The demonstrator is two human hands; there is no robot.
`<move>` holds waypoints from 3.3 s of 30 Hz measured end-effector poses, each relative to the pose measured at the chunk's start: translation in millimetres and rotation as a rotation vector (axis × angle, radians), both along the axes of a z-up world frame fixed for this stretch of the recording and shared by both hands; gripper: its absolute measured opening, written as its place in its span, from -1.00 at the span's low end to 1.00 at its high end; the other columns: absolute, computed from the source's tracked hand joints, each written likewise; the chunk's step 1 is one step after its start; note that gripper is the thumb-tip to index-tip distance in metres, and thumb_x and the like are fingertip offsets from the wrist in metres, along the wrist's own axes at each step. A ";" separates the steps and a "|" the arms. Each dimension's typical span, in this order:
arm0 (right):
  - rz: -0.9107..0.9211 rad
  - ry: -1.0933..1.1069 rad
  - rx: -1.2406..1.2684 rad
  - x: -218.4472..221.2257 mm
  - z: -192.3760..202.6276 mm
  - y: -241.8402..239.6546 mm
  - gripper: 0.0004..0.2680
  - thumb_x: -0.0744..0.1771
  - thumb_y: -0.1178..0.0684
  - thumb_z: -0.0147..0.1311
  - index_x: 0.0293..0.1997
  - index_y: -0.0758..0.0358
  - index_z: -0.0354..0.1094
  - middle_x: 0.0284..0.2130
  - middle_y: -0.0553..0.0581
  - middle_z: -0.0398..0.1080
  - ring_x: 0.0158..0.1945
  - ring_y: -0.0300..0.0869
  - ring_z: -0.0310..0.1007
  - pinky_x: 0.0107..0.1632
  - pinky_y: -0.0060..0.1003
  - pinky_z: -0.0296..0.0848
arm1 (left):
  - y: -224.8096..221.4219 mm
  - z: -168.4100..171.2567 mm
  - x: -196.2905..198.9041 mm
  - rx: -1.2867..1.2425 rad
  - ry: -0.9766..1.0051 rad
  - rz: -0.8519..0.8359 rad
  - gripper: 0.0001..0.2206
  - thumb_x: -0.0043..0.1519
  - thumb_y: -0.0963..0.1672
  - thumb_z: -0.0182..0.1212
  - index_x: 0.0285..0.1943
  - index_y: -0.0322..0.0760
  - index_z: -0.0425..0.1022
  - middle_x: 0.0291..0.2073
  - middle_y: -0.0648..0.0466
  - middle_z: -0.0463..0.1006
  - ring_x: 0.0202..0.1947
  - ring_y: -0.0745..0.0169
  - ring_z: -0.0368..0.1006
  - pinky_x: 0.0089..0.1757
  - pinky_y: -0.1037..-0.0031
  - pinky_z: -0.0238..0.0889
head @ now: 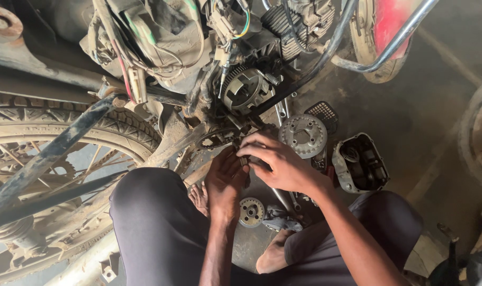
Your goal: Repairing and cleaning motorcycle clutch assembly parts.
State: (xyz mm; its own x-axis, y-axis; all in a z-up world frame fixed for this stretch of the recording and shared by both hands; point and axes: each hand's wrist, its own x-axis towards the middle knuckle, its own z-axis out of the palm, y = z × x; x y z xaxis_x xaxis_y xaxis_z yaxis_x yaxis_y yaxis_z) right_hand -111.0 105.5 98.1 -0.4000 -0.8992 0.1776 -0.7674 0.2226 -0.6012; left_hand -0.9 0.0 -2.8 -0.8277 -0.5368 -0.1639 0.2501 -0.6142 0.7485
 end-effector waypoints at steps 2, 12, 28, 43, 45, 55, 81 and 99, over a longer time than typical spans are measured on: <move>0.018 0.009 0.034 -0.9 -0.7 2.3 -0.73 0.25 0.25 0.19 0.06 0.23 0.44 0.03 0.11 0.38 0.07 -0.01 0.47 0.08 -0.18 0.48 | 0.2 -0.5 -0.1 0.018 0.010 0.000 -0.43 0.14 -0.32 0.28 0.37 -0.53 0.23 0.14 -0.24 0.51 0.12 0.14 0.49 -0.04 0.47 0.42; 0.013 -0.098 0.048 -4.8 3.6 5.8 -0.75 0.29 0.23 0.20 0.08 0.19 0.47 0.01 0.10 0.40 0.01 -0.10 0.52 0.00 -0.27 0.55 | 1.1 2.4 0.7 0.026 -0.014 0.009 -0.44 0.13 -0.32 0.30 0.36 -0.52 0.25 0.13 -0.31 0.53 0.12 0.09 0.52 0.06 0.42 0.41; -0.114 -0.409 0.243 -17.6 -34.8 -1.2 -0.31 0.22 0.06 0.39 0.47 0.02 -0.05 0.33 0.19 0.21 0.16 -0.11 0.40 0.13 -0.26 0.50 | -1.7 6.9 3.6 -0.098 -0.134 0.084 -0.58 0.23 -0.21 0.27 0.28 -0.49 0.35 0.00 -0.16 0.65 -0.06 0.20 0.59 -0.11 0.46 0.44; -0.141 -0.034 0.097 1.2 -83.7 -15.5 -0.10 0.13 0.09 0.46 0.53 0.27 -0.32 0.45 0.50 -0.14 0.47 0.29 -0.04 0.39 0.01 0.13 | -5.7 -24.0 -6.5 0.006 -0.025 0.225 -0.65 0.32 -0.21 0.15 0.28 -0.48 0.35 0.11 -0.11 0.53 0.09 0.16 0.47 0.13 0.34 0.33; -0.160 -0.048 0.060 8.8 -86.7 -21.8 -0.11 0.14 0.09 0.44 0.54 0.29 -0.30 0.45 0.50 -0.11 0.47 0.28 0.00 0.39 0.01 0.17 | -7.3 -21.9 -8.6 -0.012 -0.015 0.243 -0.66 0.33 -0.22 0.13 0.28 -0.48 0.34 0.12 -0.11 0.52 0.13 0.17 0.46 0.17 0.33 0.31; -0.293 0.044 -0.214 26.1 -103.1 -43.1 -0.19 0.15 0.10 0.43 0.47 0.44 -0.18 0.36 0.62 -0.02 0.38 0.43 0.09 0.30 0.09 0.29 | -17.1 -11.0 -5.0 -0.314 -0.305 0.387 -0.69 0.32 -0.17 0.11 0.22 -0.43 0.41 0.05 -0.11 0.58 0.10 0.11 0.49 0.13 0.34 0.31; -0.424 0.193 -0.283 32.2 -71.3 -39.5 -0.41 0.25 0.20 0.29 0.45 0.22 0.07 0.26 0.37 0.19 0.22 0.20 0.32 -0.12 -0.22 0.58 | 1.1 -1.7 -4.0 -0.638 -0.607 0.633 -0.66 0.26 -0.11 0.23 0.17 -0.38 0.41 0.06 -0.17 0.48 0.16 -0.09 0.38 0.18 0.17 0.17; -0.290 -0.274 -0.428 23.0 -90.2 -41.1 -0.52 0.33 0.27 0.16 0.44 0.10 0.20 0.09 0.11 0.45 0.03 -0.28 0.38 -0.03 -0.46 0.37 | 13.9 33.8 12.6 -1.001 -0.804 0.392 -0.45 0.41 0.04 -0.11 0.51 -0.33 0.13 0.50 -0.25 0.02 0.51 -0.24 -0.10 0.34 0.05 -0.18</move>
State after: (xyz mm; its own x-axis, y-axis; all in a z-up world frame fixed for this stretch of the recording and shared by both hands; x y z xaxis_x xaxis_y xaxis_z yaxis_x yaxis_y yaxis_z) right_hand -88.1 64.4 7.8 -0.7019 -0.6166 0.3567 -0.5154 0.0939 -0.8518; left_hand 11.6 13.9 31.0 -0.4530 -0.8887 0.0705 -0.4364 0.2900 0.8518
